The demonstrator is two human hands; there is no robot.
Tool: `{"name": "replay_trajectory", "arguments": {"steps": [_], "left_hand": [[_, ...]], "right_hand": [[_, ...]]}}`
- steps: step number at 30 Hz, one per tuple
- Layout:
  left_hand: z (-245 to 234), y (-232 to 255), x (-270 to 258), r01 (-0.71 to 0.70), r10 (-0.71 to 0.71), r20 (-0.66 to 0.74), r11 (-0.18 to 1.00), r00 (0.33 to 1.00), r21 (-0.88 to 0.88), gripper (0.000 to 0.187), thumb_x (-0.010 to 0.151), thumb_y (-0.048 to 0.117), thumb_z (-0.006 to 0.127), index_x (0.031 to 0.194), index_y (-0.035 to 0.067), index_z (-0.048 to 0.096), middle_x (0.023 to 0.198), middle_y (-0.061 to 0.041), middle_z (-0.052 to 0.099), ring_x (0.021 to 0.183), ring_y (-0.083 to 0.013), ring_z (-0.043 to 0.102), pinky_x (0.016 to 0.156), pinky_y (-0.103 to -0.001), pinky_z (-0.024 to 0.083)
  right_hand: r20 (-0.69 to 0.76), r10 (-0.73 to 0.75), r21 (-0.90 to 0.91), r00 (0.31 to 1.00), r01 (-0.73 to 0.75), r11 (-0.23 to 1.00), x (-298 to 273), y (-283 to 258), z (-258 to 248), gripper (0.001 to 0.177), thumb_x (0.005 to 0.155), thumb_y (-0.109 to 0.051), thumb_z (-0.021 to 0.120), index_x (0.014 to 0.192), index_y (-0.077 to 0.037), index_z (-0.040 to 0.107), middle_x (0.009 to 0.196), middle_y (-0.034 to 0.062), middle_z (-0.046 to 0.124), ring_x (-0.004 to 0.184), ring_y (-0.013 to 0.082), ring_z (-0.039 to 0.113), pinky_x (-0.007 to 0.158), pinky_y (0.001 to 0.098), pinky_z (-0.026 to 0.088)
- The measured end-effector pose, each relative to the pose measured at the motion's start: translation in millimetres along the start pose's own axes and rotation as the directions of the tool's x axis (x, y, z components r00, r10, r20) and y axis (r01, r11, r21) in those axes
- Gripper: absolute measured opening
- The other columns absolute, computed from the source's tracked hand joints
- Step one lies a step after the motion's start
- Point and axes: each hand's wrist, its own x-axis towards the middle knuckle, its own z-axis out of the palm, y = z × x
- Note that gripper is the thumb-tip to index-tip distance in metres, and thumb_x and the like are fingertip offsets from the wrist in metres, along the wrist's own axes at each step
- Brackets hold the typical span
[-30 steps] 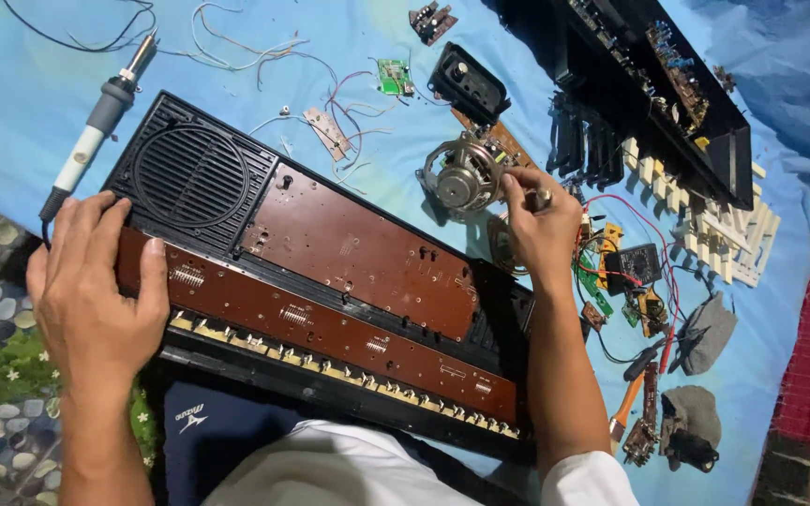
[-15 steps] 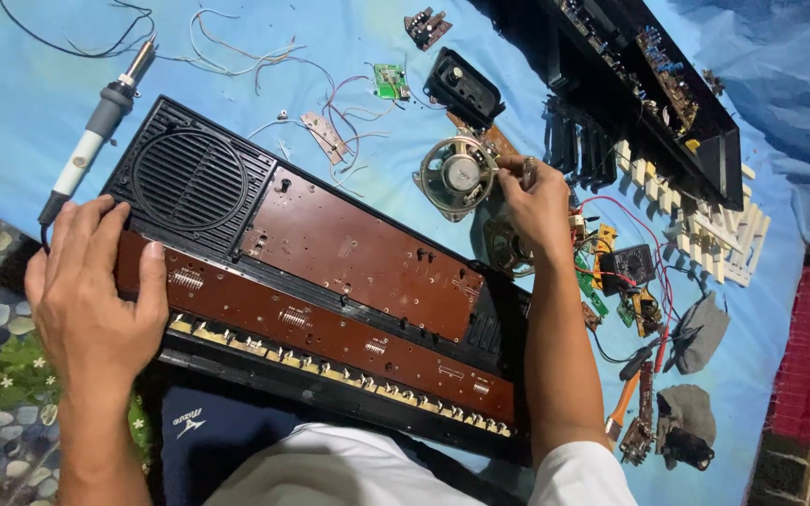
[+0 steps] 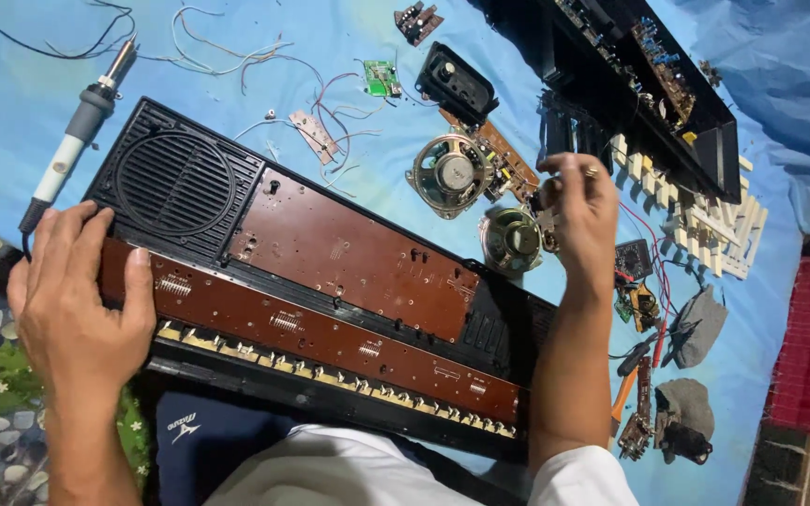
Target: The person uses a screwdriver to remove screws from a speaker component on a disassembled electronic device. They then lift the speaker out of the chassis and place it on the table among other parts.
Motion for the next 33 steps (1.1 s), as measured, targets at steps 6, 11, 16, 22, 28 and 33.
{"name": "replay_trajectory", "arguments": {"steps": [6, 11, 16, 22, 28, 33], "left_hand": [[-1, 1, -1, -0.002, 0.002, 0.005, 1.0, 1.0, 0.002, 0.04, 0.107, 0.005, 0.071, 0.142, -0.013, 0.072, 0.152, -0.025, 0.068, 0.148, -0.0424, 0.056, 0.117, -0.053, 0.036], [-1, 1, 0, -0.01, 0.01, 0.008, 1.0, 1.0, 0.021, 0.04, 0.107, 0.005, 0.07, 0.142, -0.013, 0.071, 0.152, -0.024, 0.068, 0.148, -0.0415, 0.056, 0.116, -0.052, 0.037], [1, -2, -2, -0.019, 0.019, 0.002, 1.0, 1.0, 0.024, 0.038, 0.108, 0.006, 0.07, 0.141, -0.013, 0.072, 0.151, -0.024, 0.068, 0.148, -0.0413, 0.057, 0.117, -0.051, 0.038], [6, -9, -7, -0.021, 0.019, 0.023, 0.998, 1.0, 0.065, 0.04, 0.11, 0.007, 0.071, 0.145, -0.012, 0.072, 0.154, -0.025, 0.068, 0.149, -0.0407, 0.056, 0.119, -0.053, 0.037], [2, -2, -4, -0.03, 0.03, 0.0, 0.998, 1.0, 0.063, 0.037, 0.11, 0.006, 0.072, 0.142, -0.014, 0.074, 0.152, -0.023, 0.07, 0.149, -0.04, 0.059, 0.116, -0.049, 0.038], [2, -3, -3, -0.018, 0.018, 0.01, 0.999, 1.0, 0.031, 0.039, 0.108, 0.005, 0.07, 0.143, -0.013, 0.072, 0.153, -0.024, 0.067, 0.148, -0.041, 0.057, 0.117, -0.052, 0.038]], "right_hand": [[-0.11, -0.068, 0.369, 0.992, 0.104, 0.924, -21, -23, -25, 0.026, 0.112, -0.031, 0.049, 0.107, -0.008, 0.059, 0.112, 0.0115, 0.066, 0.093, 0.0133, 0.062, 0.086, 0.0251, 0.057], [-0.101, -0.149, 0.378, 0.984, 0.177, 0.909, -35, -23, -31, 0.02, 0.114, -0.026, 0.049, 0.112, -0.008, 0.056, 0.12, 0.0118, 0.065, 0.1, 0.014, 0.06, 0.094, 0.0262, 0.052], [-0.096, -0.257, 0.209, 0.962, 0.272, 0.939, -44, -27, -33, 0.022, 0.117, -0.025, 0.041, 0.114, -0.007, 0.052, 0.123, 0.0129, 0.061, 0.113, 0.0178, 0.059, 0.103, 0.0308, 0.052], [-0.159, -0.301, 0.121, 0.94, 0.321, 0.939, -51, -22, -45, 0.019, 0.118, -0.023, 0.042, 0.112, -0.006, 0.049, 0.118, 0.0149, 0.059, 0.109, 0.0207, 0.056, 0.102, 0.0351, 0.051], [-0.092, -0.207, -0.231, 0.974, 0.181, 0.956, -56, -19, -38, 0.017, 0.113, -0.005, 0.05, 0.124, 0.0, 0.061, 0.1, 0.0108, 0.063, 0.06, 0.0098, 0.039, 0.049, 0.0253, 0.028], [0.079, -0.15, -0.405, 0.986, 0.169, 0.899, -42, 15, -12, 0.024, 0.1, -0.007, 0.069, 0.122, 0.002, 0.064, 0.083, 0.0084, 0.062, 0.06, 0.0132, 0.051, 0.044, 0.0237, 0.039]]}}
